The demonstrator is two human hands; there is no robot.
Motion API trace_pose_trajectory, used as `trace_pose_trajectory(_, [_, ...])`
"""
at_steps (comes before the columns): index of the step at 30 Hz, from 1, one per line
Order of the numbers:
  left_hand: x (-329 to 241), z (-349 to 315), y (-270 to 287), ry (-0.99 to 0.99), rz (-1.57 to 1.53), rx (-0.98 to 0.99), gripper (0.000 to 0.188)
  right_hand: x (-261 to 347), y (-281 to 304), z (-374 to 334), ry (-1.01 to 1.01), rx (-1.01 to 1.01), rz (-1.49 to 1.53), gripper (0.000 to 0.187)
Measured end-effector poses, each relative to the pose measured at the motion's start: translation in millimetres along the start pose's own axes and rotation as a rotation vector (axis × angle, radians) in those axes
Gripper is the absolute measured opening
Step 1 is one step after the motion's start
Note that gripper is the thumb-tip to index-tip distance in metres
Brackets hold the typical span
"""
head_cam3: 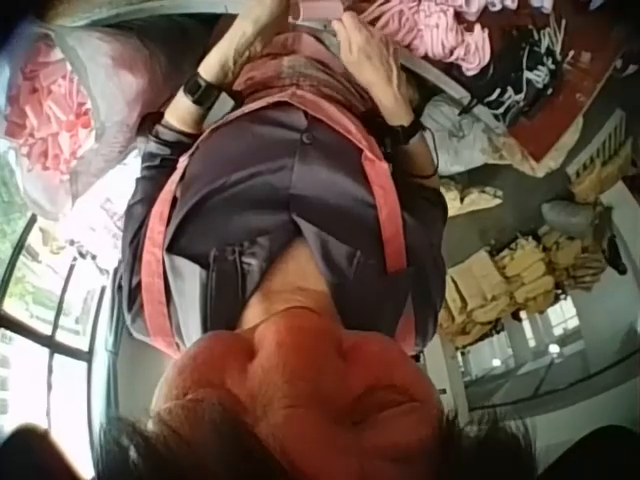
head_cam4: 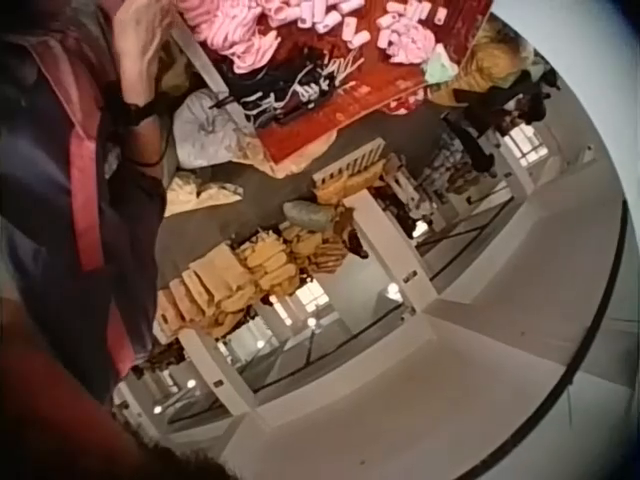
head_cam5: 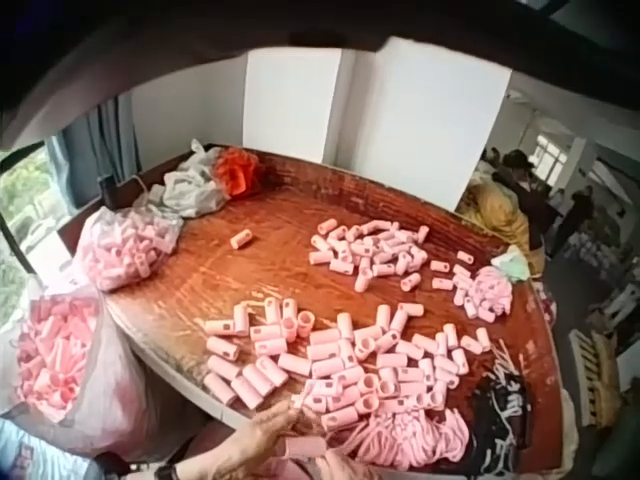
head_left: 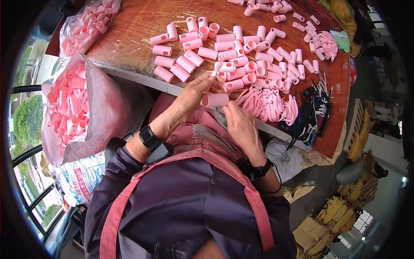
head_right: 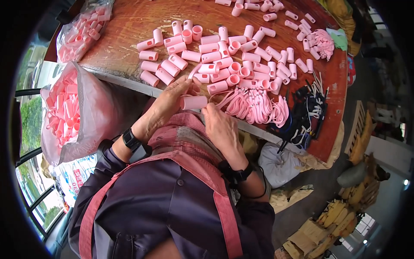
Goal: The person threads pink cords through pink plastic tubes by hand, repeating the process with items from the table. After threading each cord, they occasionally reach into a bag for more tubes or place finished assemblies aside.
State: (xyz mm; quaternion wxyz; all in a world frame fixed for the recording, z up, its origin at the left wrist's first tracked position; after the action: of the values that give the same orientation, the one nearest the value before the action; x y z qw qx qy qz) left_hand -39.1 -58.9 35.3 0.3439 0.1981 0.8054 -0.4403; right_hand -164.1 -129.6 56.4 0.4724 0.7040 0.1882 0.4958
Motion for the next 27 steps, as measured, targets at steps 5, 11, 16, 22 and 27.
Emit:
trace_pose_trajectory(5, [-2.0,-1.3,4.8,-0.074,-0.180,-0.094,0.025,15.4,-19.2,-5.9,0.043,0.235,0.390,0.027])
trace_pose_trajectory(11, [-12.0,-7.4,-11.6,-0.123,-0.266,-0.113,0.024,35.9,-36.2,-24.5,-0.457,0.745,1.346,0.031])
trace_pose_trajectory(16, [-89.5,-3.2,13.8,-0.709,0.283,-0.296,0.035,21.7,-26.7,-37.8,-0.401,0.749,1.472,0.030])
trace_pose_trajectory(22, [-101.2,-15.8,9.2,-0.472,0.038,-0.244,0.040,15.7,-24.6,-39.3,-0.368,0.681,1.514,0.031])
trace_pose_trajectory(27, [-148.4,-76.3,40.4,-0.670,0.379,-0.532,0.041,3.9,-7.7,-14.6,-0.338,0.422,1.630,0.031])
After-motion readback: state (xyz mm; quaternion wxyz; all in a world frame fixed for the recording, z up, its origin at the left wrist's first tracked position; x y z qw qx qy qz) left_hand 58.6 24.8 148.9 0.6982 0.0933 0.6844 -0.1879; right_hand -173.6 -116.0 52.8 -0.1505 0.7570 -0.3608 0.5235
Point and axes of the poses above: each hand's wrist, its own z-axis towards the middle knuckle, its own y-axis out of the back of the hand, x = y × z, the point moved 7 cm from there along z, towards the middle knuckle, and after that the axes turned 5 degrees about -z, right-handed, at the moved point
